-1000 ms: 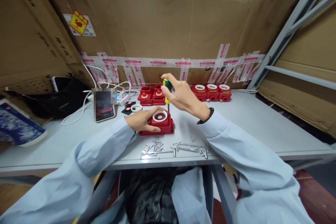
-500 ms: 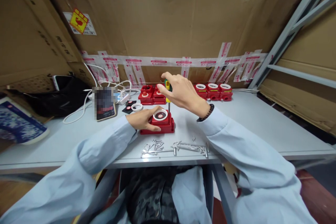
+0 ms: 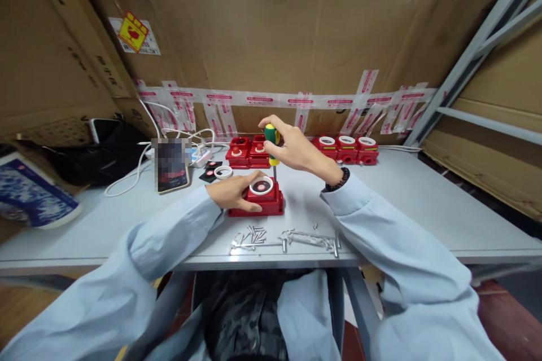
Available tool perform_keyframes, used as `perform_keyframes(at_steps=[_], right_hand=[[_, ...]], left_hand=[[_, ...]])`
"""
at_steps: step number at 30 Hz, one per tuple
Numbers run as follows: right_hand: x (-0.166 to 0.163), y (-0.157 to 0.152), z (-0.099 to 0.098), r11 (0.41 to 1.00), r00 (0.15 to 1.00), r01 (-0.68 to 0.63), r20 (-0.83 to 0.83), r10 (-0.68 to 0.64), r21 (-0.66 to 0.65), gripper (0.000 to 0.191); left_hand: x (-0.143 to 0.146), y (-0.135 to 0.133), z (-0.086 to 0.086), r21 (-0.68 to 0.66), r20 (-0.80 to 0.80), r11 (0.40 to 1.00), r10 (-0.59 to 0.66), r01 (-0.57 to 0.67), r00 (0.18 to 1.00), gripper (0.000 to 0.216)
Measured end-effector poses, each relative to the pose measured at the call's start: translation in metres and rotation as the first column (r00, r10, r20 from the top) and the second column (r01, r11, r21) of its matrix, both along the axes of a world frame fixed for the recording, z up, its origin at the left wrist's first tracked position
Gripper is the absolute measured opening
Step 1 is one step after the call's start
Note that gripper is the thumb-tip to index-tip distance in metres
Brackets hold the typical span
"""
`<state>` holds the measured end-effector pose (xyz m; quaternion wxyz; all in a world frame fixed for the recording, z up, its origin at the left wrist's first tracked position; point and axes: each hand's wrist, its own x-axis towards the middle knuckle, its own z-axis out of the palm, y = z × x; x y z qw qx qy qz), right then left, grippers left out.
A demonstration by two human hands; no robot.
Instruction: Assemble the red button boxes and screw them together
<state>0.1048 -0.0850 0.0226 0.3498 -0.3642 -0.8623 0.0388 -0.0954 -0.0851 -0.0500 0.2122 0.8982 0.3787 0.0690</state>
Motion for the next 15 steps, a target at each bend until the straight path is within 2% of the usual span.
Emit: perform_keyframes(at_steps=[2,5,6,8,11,12,13,15], right_hand=[[-0.0008,0.0006,0.0003,0.999,0.999,0.031,-0.02,-0.03,0.025,0.027],[-0.0041,-0.0002,0.0003,0.965,0.973,0.23,-0.014,-0.23,0.127,0.027],[-0.0049,-0.0006,0.0007,0.955,0.965,0.26,-0.007,-0.262,0.14,0.028],[-0.005,-0.0008,0.0018,0.97,0.976,0.217,-0.01,-0.217,0.108,0.028],[-0.0034,0.0009,0.0012,1.0,0.996,0.01,-0.084,-0.01,-0.002,0.03],[-0.003,0.0017,0.0,1.0,0.994,-0.015,-0.109,0.015,-0.005,0.029],[-0.0028,0.0023,-0.0014,1.0,0.992,0.003,-0.125,-0.001,0.015,0.029],[-0.0026,0.0028,-0.0038,0.987,0.986,0.131,-0.117,-0.12,0.091,0.03]], left_hand=[[0.0,0.0005,-0.0006,0.002,-0.001,1.0,0.005,-0.005,1.0,0.073],[-0.0001,0.001,-0.0019,0.006,0.01,1.0,0.011,-0.011,1.0,0.071],[-0.0001,0.001,-0.0021,0.004,0.013,1.0,0.008,-0.008,1.0,0.07],[0.0,0.0008,-0.0021,0.005,0.014,1.0,0.002,-0.002,1.0,0.069],[0.0002,-0.0001,-0.0012,0.014,0.014,1.0,0.003,-0.003,1.0,0.069],[0.0004,-0.0005,-0.0008,0.015,0.012,1.0,0.009,-0.009,1.0,0.07],[0.0006,-0.0008,-0.0004,0.013,0.007,1.0,0.016,-0.016,1.0,0.072],[0.0011,-0.0014,0.0003,0.006,-0.001,1.0,0.024,-0.024,1.0,0.074]])
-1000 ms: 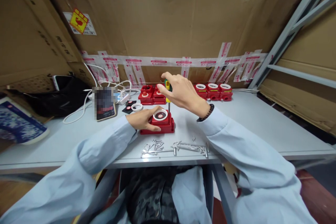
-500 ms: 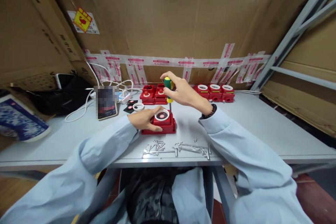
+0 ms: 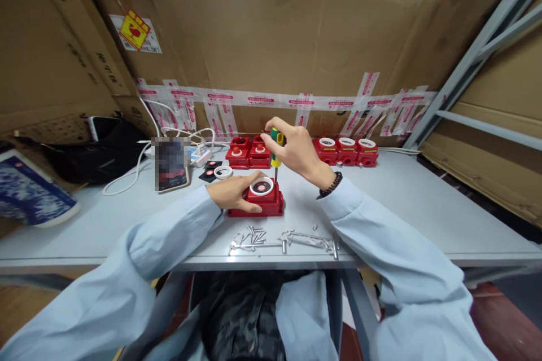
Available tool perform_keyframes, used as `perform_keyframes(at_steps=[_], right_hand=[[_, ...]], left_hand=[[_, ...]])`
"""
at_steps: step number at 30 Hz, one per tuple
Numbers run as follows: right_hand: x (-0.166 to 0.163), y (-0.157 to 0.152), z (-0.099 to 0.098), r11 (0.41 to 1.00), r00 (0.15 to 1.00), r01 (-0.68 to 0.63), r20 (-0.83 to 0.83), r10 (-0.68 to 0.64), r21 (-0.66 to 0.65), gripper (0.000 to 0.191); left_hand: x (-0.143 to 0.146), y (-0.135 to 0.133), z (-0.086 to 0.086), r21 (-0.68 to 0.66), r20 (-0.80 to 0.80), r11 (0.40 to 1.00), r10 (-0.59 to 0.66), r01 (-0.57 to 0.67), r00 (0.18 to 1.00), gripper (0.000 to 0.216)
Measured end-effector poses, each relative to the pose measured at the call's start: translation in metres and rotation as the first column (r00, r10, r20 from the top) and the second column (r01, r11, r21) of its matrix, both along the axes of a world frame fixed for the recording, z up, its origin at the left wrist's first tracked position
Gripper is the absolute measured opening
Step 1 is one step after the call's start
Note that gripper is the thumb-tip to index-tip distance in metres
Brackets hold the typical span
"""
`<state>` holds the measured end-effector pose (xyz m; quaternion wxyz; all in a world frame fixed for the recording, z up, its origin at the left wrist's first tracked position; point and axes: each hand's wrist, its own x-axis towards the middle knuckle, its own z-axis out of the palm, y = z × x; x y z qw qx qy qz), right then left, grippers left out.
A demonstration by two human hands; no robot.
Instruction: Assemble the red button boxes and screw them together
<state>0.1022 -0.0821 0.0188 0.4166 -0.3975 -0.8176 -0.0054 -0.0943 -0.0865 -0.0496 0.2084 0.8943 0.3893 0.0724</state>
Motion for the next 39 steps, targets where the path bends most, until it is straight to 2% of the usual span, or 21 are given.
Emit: perform_keyframes(at_steps=[2,3,4,8,9,12,14,18,19,21,23,24,25,26,29,30,31,34,35,37,39], right_hand=[[0.001,-0.001,0.0,0.989,0.989,0.138,0.054,-0.14,0.048,0.032],[0.002,-0.001,0.001,0.987,0.983,0.156,0.087,-0.159,0.039,0.033],[0.004,-0.001,0.003,0.991,0.985,0.134,0.109,-0.135,0.012,0.034],[0.009,-0.001,0.009,0.991,0.991,-0.102,0.073,0.109,-0.09,0.029],[0.01,-0.001,0.01,0.993,0.993,-0.087,0.068,0.092,-0.075,0.027],[0.01,-0.002,0.011,0.992,0.985,0.126,0.117,-0.127,0.018,0.03],[0.009,-0.003,0.012,0.986,0.972,0.167,0.166,-0.167,0.016,0.031],[0.008,-0.003,0.014,0.988,0.979,-0.084,0.176,0.107,-0.131,0.036],[0.007,-0.003,0.015,0.988,0.98,-0.09,0.166,0.11,-0.126,0.031],[0.005,-0.002,0.014,0.998,0.985,0.041,0.168,-0.031,-0.056,0.025],[0.003,-0.002,0.013,0.973,0.955,0.229,0.19,-0.229,0.023,0.033],[0.003,-0.002,0.013,0.962,0.94,0.272,0.203,-0.273,0.034,0.034],[0.004,-0.002,0.013,0.967,0.943,0.256,0.214,-0.253,0.017,0.034],[0.005,-0.001,0.012,0.982,0.961,0.186,0.213,-0.177,-0.022,0.034],[0.008,0.0,0.01,0.983,0.982,-0.12,0.126,0.138,-0.14,0.033],[0.007,0.0,0.009,0.98,0.983,-0.149,0.092,0.162,-0.132,0.029],[0.006,-0.001,0.007,0.988,0.99,-0.118,0.066,0.125,-0.099,0.025],[0.001,-0.003,-0.001,0.993,0.993,0.116,0.011,-0.116,0.021,0.026],[0.001,-0.003,-0.003,0.988,0.988,0.151,0.003,-0.151,0.024,0.026],[0.004,-0.002,-0.005,0.997,0.998,0.066,-0.004,-0.067,-0.047,0.031],[0.01,0.0,-0.004,0.973,0.987,-0.16,-0.041,0.155,-0.166,0.042]], left_hand=[[0.001,0.0,0.001,-0.001,0.001,1.0,-0.001,0.001,1.0,0.073],[0.001,-0.001,0.001,-0.001,0.002,1.0,-0.003,0.003,1.0,0.073],[0.001,0.0,0.001,-0.001,0.002,1.0,-0.006,0.006,1.0,0.072],[0.001,0.0,0.0,-0.001,0.013,1.0,-0.013,0.013,1.0,0.071],[0.001,0.001,-0.001,-0.001,0.016,1.0,-0.012,0.012,1.0,0.071],[0.0,0.001,-0.001,-0.002,0.013,1.0,-0.01,0.01,1.0,0.072],[-0.001,0.001,0.0,-0.003,0.015,1.0,-0.011,0.011,1.0,0.073],[-0.001,0.001,0.0,-0.009,0.014,1.0,-0.011,0.011,1.0,0.07],[-0.001,0.001,-0.001,-0.01,0.013,1.0,-0.012,0.012,1.0,0.07],[-0.001,0.002,-0.002,-0.009,0.019,1.0,-0.017,0.017,1.0,0.071],[-0.001,0.003,-0.004,0.001,0.031,1.0,-0.018,0.018,0.999,0.072],[-0.001,0.004,-0.005,0.006,0.034,1.0,-0.017,0.017,0.999,0.072],[-0.001,0.004,-0.005,0.008,0.034,1.0,-0.015,0.015,0.999,0.072],[-0.001,0.004,-0.005,0.008,0.03,1.0,-0.011,0.01,1.0,0.073],[-0.001,0.004,-0.004,-0.003,0.006,1.0,-0.01,0.01,1.0,0.073],[-0.001,0.003,-0.004,-0.005,0.002,1.0,-0.01,0.01,1.0,0.073],[-0.001,0.003,-0.003,-0.004,0.001,1.0,-0.011,0.011,1.0,0.073],[-0.001,0.003,-0.003,0.005,0.006,1.0,-0.007,0.007,1.0,0.072],[-0.001,0.003,-0.003,0.004,0.005,1.0,-0.004,0.004,1.0,0.073],[0.0,0.002,-0.002,-0.004,-0.001,1.0,0.005,-0.005,1.0,0.074],[0.0,0.001,-0.001,-0.009,-0.008,1.0,0.006,-0.006,1.0,0.074]])
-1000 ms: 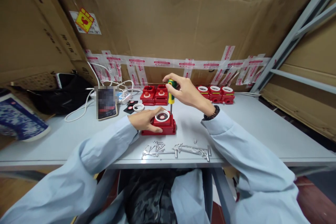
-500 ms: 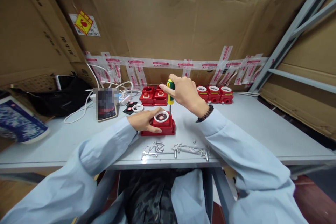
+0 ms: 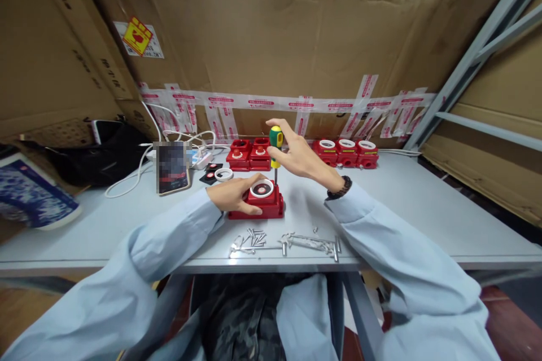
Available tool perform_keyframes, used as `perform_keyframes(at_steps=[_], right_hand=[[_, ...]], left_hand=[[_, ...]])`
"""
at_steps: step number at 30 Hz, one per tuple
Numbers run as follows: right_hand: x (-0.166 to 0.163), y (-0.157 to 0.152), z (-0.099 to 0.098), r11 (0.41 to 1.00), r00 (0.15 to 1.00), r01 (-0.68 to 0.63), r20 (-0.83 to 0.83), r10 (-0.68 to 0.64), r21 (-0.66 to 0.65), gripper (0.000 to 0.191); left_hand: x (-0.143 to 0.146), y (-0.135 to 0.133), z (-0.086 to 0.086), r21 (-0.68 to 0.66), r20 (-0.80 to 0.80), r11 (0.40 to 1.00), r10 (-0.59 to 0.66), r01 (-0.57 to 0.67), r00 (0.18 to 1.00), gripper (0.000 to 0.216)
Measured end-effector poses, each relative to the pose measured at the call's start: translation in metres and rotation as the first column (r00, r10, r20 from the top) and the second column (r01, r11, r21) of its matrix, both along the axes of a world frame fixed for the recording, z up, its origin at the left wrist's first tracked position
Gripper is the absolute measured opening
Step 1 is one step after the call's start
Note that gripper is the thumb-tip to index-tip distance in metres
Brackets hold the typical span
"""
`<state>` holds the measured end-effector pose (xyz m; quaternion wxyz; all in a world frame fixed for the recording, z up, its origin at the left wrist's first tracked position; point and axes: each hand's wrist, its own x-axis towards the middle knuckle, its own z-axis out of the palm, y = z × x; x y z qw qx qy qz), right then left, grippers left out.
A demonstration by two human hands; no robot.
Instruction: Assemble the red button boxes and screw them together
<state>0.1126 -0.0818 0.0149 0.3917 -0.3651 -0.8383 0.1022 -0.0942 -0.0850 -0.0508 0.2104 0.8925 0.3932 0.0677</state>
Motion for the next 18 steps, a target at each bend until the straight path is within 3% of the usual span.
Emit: perform_keyframes(at_steps=[2,4,6,8,10,12,15,18], right_hand=[[0.007,0.003,0.003,0.969,0.976,-0.218,-0.04,0.215,-0.112,0.044],[0.009,0.004,0.005,0.946,0.958,-0.287,-0.056,0.282,-0.15,0.04],[0.007,0.002,0.004,0.977,0.981,-0.192,-0.03,0.19,-0.089,0.036],[0.001,0.001,-0.001,0.999,1.0,-0.006,-0.002,0.006,0.041,0.033],[-0.004,0.0,-0.005,0.977,0.988,0.147,0.02,-0.152,0.152,0.03],[-0.005,-0.001,-0.005,0.968,0.98,0.177,0.056,-0.189,0.178,0.032],[0.002,-0.001,0.007,0.999,0.996,0.002,0.091,-0.006,0.036,0.036],[0.011,-0.003,0.021,0.965,0.97,-0.218,0.073,0.23,-0.148,0.036]], left_hand=[[0.0,-0.001,0.001,0.007,-0.003,1.0,-0.004,0.004,1.0,0.073],[0.001,-0.001,0.001,0.012,-0.004,1.0,-0.003,0.004,1.0,0.072],[0.001,-0.001,0.001,0.008,0.003,1.0,-0.007,0.007,1.0,0.072],[0.001,-0.001,0.001,0.003,0.006,1.0,-0.005,0.005,1.0,0.072],[0.001,-0.001,0.001,0.002,0.003,1.0,0.0,0.0,1.0,0.072],[0.001,0.0,0.0,0.001,0.002,1.0,0.004,-0.004,1.0,0.072],[0.001,0.0,-0.001,-0.005,0.017,1.0,-0.004,0.004,1.0,0.073],[0.0,0.001,-0.002,-0.005,0.023,1.0,-0.004,0.004,1.0,0.073]])
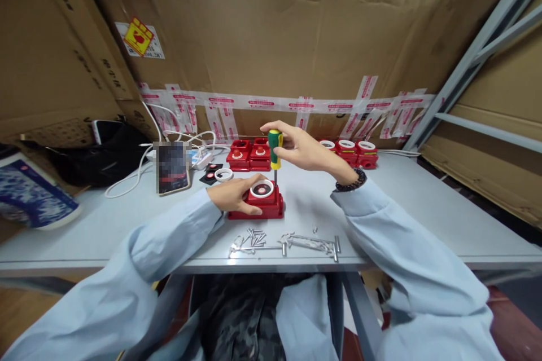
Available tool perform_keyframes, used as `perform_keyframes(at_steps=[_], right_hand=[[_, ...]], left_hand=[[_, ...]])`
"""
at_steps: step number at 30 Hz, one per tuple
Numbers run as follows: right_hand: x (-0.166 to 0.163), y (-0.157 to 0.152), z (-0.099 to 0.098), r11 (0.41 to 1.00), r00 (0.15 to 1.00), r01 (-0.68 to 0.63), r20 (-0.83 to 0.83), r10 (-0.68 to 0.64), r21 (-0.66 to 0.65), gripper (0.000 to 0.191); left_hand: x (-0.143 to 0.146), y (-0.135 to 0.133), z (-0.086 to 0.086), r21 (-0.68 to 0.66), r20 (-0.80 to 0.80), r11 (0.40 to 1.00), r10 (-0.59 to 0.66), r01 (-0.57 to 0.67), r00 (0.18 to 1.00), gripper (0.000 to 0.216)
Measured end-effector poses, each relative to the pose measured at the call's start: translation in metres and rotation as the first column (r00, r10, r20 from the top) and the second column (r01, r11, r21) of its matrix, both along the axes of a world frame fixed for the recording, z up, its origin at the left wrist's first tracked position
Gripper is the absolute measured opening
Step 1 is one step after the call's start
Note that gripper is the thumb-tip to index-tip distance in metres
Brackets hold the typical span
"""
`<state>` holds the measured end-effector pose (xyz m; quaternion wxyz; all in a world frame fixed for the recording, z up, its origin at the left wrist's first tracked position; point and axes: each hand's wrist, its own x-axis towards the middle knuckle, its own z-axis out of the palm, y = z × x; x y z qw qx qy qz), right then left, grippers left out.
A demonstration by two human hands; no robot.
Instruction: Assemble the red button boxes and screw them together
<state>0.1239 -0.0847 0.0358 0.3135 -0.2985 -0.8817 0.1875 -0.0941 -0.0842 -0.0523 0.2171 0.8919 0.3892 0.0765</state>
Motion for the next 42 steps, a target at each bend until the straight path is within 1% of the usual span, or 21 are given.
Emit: perform_keyframes(at_steps=[2,4,7,9,11,14,16,17,19,21,23,25,26,27,30,32,34,36,38,40,42], right_hand=[[0.001,-0.001,0.002,1.0,1.0,-0.001,-0.005,0.001,-0.009,0.033],[-0.004,-0.003,-0.003,0.983,0.988,0.155,-0.04,-0.152,0.099,0.027],[-0.016,-0.002,-0.015,0.834,0.885,0.461,-0.09,-0.457,0.304,0.021],[-0.022,-0.001,-0.019,0.753,0.831,0.532,-0.067,-0.553,0.388,0.023],[-0.021,0.0,-0.016,0.802,0.869,0.462,-0.013,-0.495,0.379,0.024],[-0.012,0.002,-0.005,0.962,0.979,0.185,0.044,-0.197,0.203,0.033],[-0.006,0.002,0.003,0.995,0.997,0.041,0.067,-0.048,0.095,0.032],[-0.005,0.002,0.005,0.997,0.996,0.026,0.078,-0.032,0.075,0.028],[-0.006,0.001,0.006,0.986,0.987,0.115,0.103,-0.127,0.117,0.022],[-0.012,0.001,0.002,0.91,0.926,0.334,0.095,-0.366,0.245,0.021],[-0.019,0.001,-0.004,0.757,0.8,0.531,0.072,-0.596,0.381,0.026],[-0.024,0.002,-0.008,0.656,0.708,0.602,0.075,-0.702,0.456,0.031],[-0.024,0.003,-0.008,0.667,0.713,0.59,0.094,-0.695,0.455,0.032],[-0.023,0.004,-0.007,0.723,0.755,0.547,0.125,-0.644,0.421,0.032],[-0.014,0.006,0.001,0.955,0.945,0.248,0.175,-0.276,0.165,0.036],[-0.006,0.007,0.005,0.999,0.992,0.038,0.118,-0.037,-0.012,0.042],[-0.002,0.008,0.007,0.993,0.997,-0.061,0.039,0.065,-0.102,0.038],[-0.002,0.01,0.003,0.994,0.999,-0.038,-0.015,0.037,-0.104,0.034],[-0.006,0.011,-0.006,0.992,0.99,0.125,-0.06,-0.125,0.0,0.032],[-0.014,0.012,-0.016,0.927,0.936,0.347,-0.114,-0.333,0.14,0.028],[-0.021,0.013,-0.024,0.856,0.884,0.468,-0.118,-0.453,0.22,0.023]], left_hand=[[0.0,0.0,0.0,0.002,-0.003,1.0,0.002,-0.002,1.0,0.073],[-0.001,0.001,0.0,0.002,-0.003,1.0,-0.005,0.005,1.0,0.073],[-0.001,0.002,-0.001,0.008,0.004,1.0,-0.01,0.01,1.0,0.073],[-0.001,0.003,-0.003,0.017,0.007,1.0,-0.008,0.008,1.0,0.073],[-0.001,0.003,-0.004,0.022,0.006,1.0,-0.005,0.005,1.0,0.073],[-0.001,0.003,-0.003,0.02,0.01,1.0,-0.01,0.01,1.0,0.073],[-0.001,0.002,-0.002,0.011,0.003,1.0,-0.005,0.005,1.0,0.072],[-0.001,0.001,-0.001,0.005,-0.002,1.0,-0.003,0.003,1.0,0.072],[0.0,0.001,0.0,-0.001,-0.007,1.0,-0.005,0.005,1.0,0.072],[0.0,0.0,0.001,0.004,-0.006,1.0,-0.009,0.009,1.0,0.071],[0.0,0.0,0.0,0.011,-0.011,1.0,-0.002,0.002,1.0,0.072],[0.0,0.001,0.0,0.015,-0.019,1.0,0.006,-0.006,1.0,0.074],[0.0,0.001,0.0,0.014,-0.02,1.0,0.006,-0.005,1.0,0.075],[-0.001,0.001,0.0,0.014,-0.018,1.0,0.002,-0.002,1.0,0.074],[-0.001,0.002,-0.001,0.01,-0.009,1.0,-0.005,0.005,1.0,0.073],[-0.001,0.002,-0.001,0.003,-0.005,1.0,-0.006,0.006,1.0,0.074],[-0.001,0.002,-0.001,-0.005,0.0,1.0,-0.005,0.005,1.0,0.073],[0.0,0.002,-0.001,-0.009,0.003,1.0,-0.002,0.002,1.0,0.073],[0.0,0.001,0.0,-0.005,-0.004,1.0,-0.003,0.003,1.0,0.072],[0.0,0.001,0.001,0.004,-0.015,1.0,-0.002,0.002,1.0,0.073],[0.0,0.001,0.002,0.009,-0.027,1.0,-0.001,0.001,1.0,0.073]])
